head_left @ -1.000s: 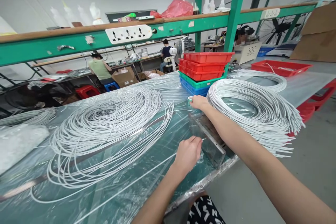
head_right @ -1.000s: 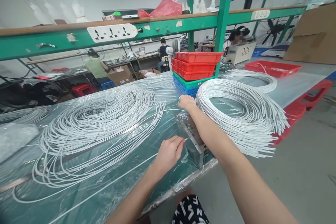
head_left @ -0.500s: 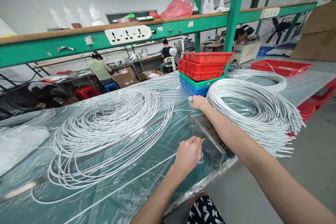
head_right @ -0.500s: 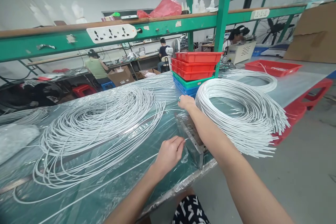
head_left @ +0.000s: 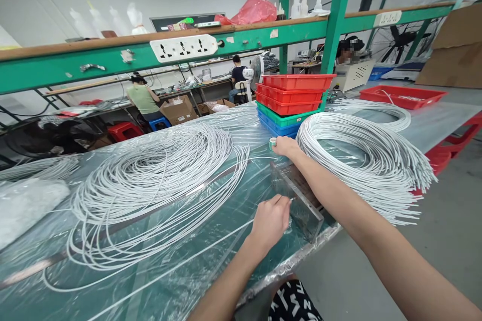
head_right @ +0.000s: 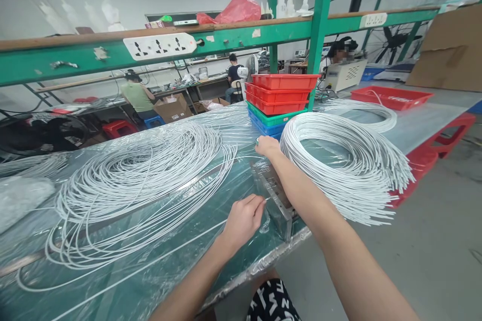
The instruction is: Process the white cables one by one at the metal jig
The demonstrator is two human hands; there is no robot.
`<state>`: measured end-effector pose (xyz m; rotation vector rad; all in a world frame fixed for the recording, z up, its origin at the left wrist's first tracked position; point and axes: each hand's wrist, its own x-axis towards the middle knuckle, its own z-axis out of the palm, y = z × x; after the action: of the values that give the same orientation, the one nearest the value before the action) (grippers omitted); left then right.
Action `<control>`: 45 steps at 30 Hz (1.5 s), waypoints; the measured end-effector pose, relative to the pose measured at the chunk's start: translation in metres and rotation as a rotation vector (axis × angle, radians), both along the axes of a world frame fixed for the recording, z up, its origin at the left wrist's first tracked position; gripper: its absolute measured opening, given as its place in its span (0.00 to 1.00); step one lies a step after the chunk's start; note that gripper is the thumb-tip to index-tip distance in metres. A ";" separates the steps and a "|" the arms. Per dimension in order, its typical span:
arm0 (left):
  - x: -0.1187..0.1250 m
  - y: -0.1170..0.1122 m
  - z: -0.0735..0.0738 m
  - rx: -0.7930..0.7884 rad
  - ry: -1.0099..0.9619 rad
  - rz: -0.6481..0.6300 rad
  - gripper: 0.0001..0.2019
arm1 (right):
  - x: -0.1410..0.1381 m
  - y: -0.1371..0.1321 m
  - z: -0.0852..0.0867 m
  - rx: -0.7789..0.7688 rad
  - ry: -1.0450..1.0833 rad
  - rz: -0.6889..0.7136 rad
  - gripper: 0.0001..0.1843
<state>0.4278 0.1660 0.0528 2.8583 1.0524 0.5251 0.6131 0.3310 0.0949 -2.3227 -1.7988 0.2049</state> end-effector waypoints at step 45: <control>0.002 0.000 0.000 0.059 -0.095 -0.020 0.14 | -0.002 -0.003 0.002 -0.003 0.012 0.013 0.24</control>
<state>0.4298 0.1661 0.0524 2.8584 1.0085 0.6936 0.6116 0.3284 0.0968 -2.3077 -1.8094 0.2229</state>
